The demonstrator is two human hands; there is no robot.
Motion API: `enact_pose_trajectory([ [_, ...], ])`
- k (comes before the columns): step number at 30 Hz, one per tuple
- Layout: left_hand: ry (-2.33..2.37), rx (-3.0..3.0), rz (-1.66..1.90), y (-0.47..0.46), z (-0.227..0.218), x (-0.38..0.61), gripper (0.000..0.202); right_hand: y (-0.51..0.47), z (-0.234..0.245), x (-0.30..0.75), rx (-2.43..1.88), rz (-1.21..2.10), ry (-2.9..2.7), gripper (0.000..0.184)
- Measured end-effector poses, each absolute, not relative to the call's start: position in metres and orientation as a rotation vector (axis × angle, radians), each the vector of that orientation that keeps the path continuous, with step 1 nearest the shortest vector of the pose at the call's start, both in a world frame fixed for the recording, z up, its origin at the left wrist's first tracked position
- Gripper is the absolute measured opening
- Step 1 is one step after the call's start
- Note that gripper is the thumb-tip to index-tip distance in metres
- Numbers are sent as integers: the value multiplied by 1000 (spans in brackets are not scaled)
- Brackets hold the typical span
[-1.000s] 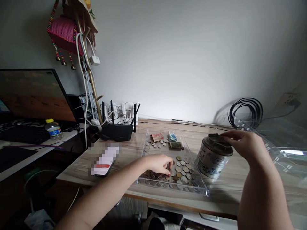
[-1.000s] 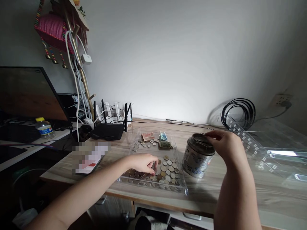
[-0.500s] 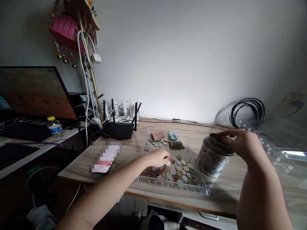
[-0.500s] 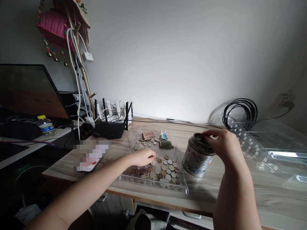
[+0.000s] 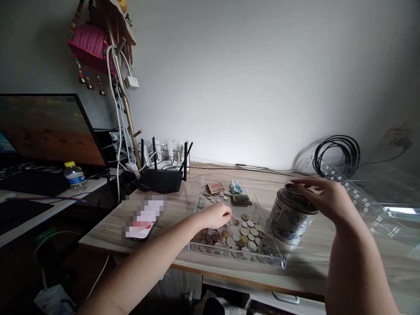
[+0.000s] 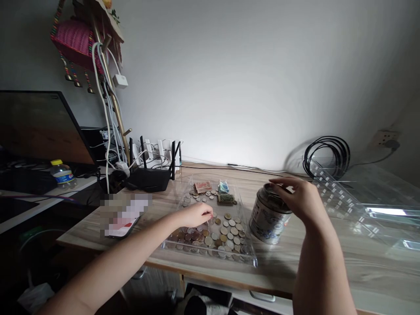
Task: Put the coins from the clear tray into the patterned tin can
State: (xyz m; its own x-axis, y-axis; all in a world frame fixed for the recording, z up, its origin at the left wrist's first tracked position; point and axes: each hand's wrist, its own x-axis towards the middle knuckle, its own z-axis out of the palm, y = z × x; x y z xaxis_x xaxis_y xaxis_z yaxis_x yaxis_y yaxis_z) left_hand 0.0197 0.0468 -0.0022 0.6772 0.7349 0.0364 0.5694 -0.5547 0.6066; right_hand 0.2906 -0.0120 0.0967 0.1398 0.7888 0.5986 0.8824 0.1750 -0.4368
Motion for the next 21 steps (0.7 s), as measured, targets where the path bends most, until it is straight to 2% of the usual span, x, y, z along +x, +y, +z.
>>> enact_pose_trajectory([
  [3, 962, 2168, 446, 49, -3, 20, 25, -19, 92, 259, -1307, -348, -1648, 24],
  [6, 894, 1964, 523, 51, -2, 20, 28, -21, 80, 222, -1162, -228, -1954, 19],
  [11, 741, 1629, 644, 49, 2, 20, 29, -11, 49, 180, -1319, -151, -2284, 18],
  [15, 675, 1476, 624, 48, 4, 19, 29, -3, 33, 173, -1298, -132, -2309, 8],
  [21, 691, 1275, 608, 52, 8, 15, 27, -6, 54, 194, -1254, -203, -2046, 18],
])
